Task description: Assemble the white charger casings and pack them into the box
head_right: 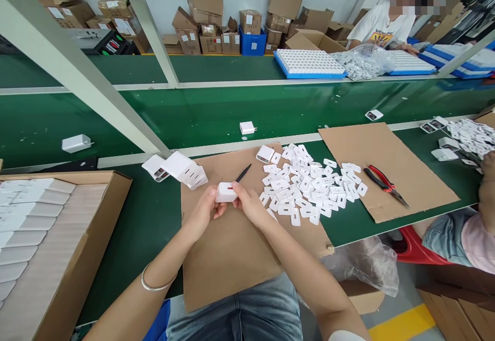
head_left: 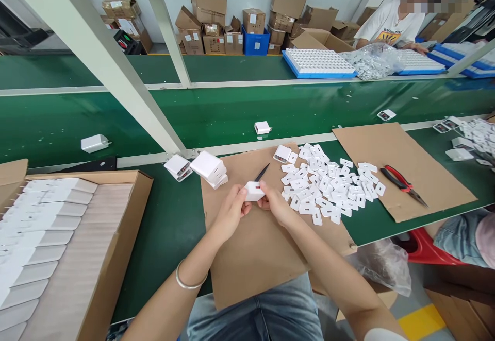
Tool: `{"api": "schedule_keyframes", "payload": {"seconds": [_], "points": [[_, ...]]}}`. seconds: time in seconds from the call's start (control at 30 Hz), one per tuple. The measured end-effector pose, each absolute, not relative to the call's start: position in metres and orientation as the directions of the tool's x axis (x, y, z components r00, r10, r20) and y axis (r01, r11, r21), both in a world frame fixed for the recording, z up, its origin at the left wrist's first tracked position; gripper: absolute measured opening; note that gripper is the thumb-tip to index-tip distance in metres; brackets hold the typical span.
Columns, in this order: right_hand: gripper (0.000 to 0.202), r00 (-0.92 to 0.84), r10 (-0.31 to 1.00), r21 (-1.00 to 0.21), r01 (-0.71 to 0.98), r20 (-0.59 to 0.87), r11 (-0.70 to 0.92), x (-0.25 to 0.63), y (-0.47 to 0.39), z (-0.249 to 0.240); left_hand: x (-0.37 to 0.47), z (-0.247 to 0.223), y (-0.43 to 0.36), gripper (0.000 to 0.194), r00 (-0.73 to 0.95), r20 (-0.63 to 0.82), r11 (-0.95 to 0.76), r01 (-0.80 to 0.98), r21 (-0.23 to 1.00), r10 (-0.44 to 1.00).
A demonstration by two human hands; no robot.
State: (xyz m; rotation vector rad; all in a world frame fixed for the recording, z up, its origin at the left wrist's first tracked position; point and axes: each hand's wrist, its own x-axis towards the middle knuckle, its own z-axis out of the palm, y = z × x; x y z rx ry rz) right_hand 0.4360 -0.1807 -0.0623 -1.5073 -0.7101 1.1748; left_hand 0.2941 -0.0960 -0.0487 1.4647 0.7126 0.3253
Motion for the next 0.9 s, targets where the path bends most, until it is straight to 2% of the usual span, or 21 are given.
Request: {"api": "schedule_keyframes", "payload": {"seconds": [0.13,0.3,0.43,0.53,0.73,0.8,0.9], "points": [[0.061,0.356,0.91,-0.97,0.038,-0.212,-0.241,0.433,-0.185,-0.059,0.294,-0.037,-0.1,0.041,0.743,-0.166,0.027,0.195,0.98,0.648],[0.05,0.433,0.891,-0.937,0.236,-0.136,-0.258,0.432,-0.189,-0.049,0.297,-0.035,-0.102,0.025,0.758,-0.078,-0.076,0.166,0.983,0.648],[0.05,0.361,0.925,-0.934,0.276,-0.119,-0.227,0.434,-0.191,-0.046,0.297,-0.039,-0.103,0.024,0.765,0.009,-0.099,0.072,0.992,0.644],[0.048,0.304,0.951,-0.962,0.239,-0.057,-0.134,0.434,-0.192,-0.047,0.295,-0.041,-0.104,0.024,0.78,0.104,-0.153,-0.011,0.988,0.617],[0.034,0.308,0.93,-0.963,0.239,0.198,0.126,0.433,-0.195,-0.05,0.291,-0.041,-0.101,0.025,0.746,0.398,-0.476,-0.124,0.871,0.534],[0.036,0.334,0.886,-0.929,0.293,0.322,0.227,0.433,-0.195,-0.05,0.291,-0.04,-0.101,0.026,0.745,0.414,-0.506,-0.119,0.854,0.524],[0.032,0.341,0.804,-0.846,0.411,0.487,0.339,0.433,-0.197,-0.047,0.29,-0.038,-0.102,0.027,0.76,0.363,-0.506,-0.052,0.861,0.539]]}}
